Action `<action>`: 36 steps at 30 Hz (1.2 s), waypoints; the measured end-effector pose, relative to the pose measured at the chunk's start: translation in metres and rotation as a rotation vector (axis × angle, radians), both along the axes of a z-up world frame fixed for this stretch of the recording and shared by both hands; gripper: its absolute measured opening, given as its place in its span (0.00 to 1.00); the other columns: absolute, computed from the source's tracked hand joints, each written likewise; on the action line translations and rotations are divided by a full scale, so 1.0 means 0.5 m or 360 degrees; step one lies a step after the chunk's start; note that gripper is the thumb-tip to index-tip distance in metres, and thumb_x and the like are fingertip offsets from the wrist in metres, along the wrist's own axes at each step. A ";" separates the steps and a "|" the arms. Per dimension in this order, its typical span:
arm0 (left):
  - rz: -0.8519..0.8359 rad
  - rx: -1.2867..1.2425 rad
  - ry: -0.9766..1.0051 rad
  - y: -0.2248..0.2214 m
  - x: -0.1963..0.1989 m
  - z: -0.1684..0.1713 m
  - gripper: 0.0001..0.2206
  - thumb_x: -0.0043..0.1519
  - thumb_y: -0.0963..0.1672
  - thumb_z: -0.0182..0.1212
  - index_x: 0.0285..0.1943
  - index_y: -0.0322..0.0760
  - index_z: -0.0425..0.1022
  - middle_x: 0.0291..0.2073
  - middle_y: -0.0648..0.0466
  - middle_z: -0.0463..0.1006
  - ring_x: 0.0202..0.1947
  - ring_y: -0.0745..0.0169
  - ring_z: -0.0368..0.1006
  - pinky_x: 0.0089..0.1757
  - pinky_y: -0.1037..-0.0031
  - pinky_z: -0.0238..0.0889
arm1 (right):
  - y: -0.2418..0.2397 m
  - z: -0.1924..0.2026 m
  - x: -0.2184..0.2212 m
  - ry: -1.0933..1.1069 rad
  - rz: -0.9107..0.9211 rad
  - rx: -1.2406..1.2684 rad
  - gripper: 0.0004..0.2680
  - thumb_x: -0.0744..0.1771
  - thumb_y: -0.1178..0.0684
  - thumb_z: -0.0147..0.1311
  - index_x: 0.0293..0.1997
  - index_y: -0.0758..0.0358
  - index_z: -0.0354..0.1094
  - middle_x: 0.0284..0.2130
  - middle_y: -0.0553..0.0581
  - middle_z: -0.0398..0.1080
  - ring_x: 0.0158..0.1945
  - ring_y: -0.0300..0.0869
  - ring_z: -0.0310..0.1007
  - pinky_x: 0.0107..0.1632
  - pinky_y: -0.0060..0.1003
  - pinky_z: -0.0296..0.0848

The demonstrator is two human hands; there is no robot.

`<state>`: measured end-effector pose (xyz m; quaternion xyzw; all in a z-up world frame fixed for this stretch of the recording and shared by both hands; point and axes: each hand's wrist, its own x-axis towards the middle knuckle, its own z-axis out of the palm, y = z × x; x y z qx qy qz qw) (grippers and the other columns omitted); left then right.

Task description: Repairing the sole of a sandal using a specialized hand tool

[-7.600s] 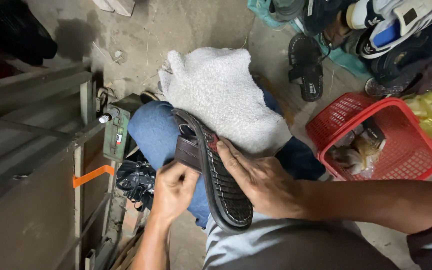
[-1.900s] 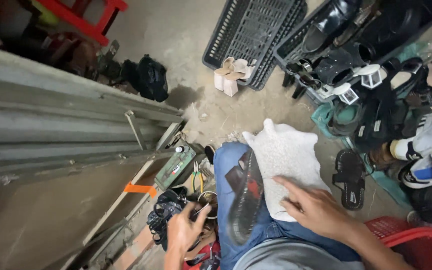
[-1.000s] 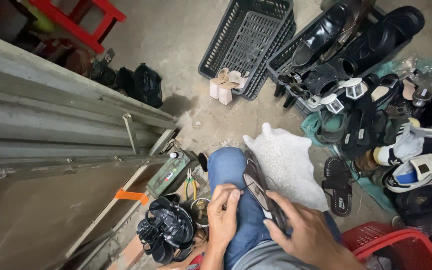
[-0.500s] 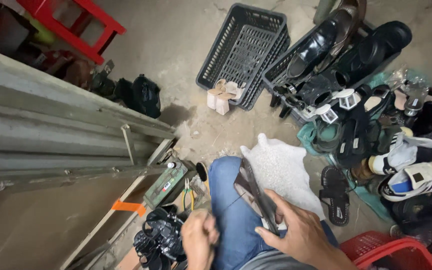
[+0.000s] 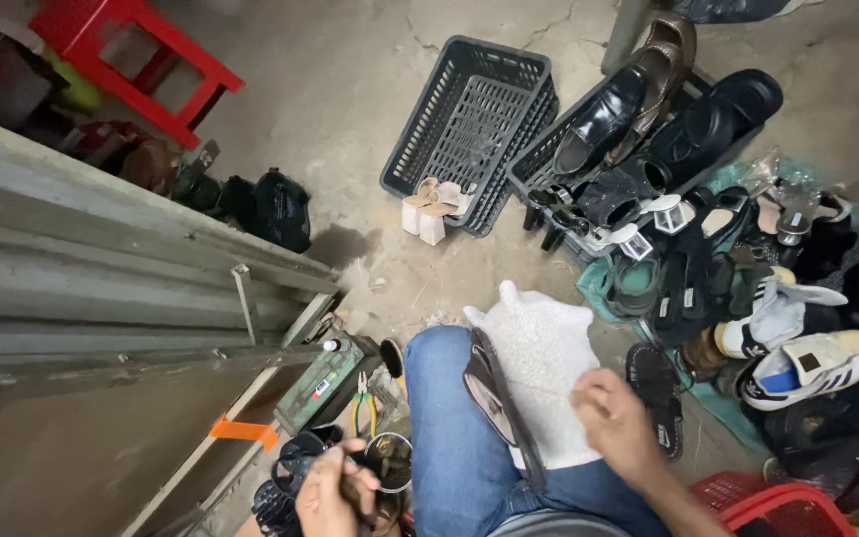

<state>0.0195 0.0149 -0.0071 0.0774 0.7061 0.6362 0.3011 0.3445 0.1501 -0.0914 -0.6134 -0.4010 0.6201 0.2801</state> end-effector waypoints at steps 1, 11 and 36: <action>0.0005 0.0003 -0.0004 0.013 0.015 0.004 0.15 0.65 0.43 0.53 0.24 0.29 0.68 0.26 0.32 0.83 0.02 0.60 0.55 0.10 0.76 0.42 | 0.013 0.033 0.024 -0.0004 0.0005 0.0003 0.05 0.67 0.60 0.57 0.44 0.59 0.68 0.30 0.60 0.78 0.16 0.39 0.55 0.17 0.33 0.57; -0.0523 -0.0094 -0.0578 0.044 0.066 -0.077 0.08 0.65 0.39 0.60 0.34 0.35 0.67 0.10 0.48 0.66 0.03 0.67 0.49 0.09 0.76 0.37 | 0.090 -0.017 0.386 -0.0886 -0.0670 0.0998 0.09 0.72 0.67 0.44 0.59 0.65 0.61 0.41 0.61 0.65 0.39 0.47 0.66 0.40 0.36 0.61; -0.1194 -0.0341 0.0137 0.055 0.091 -0.032 0.09 0.65 0.45 0.64 0.32 0.40 0.79 0.18 0.61 0.69 0.23 0.74 0.64 0.30 0.79 0.59 | 0.033 0.176 -0.030 0.0610 0.0763 0.0648 0.12 0.68 0.56 0.49 0.51 0.72 0.75 0.51 0.62 0.77 0.57 0.45 0.76 0.59 0.38 0.73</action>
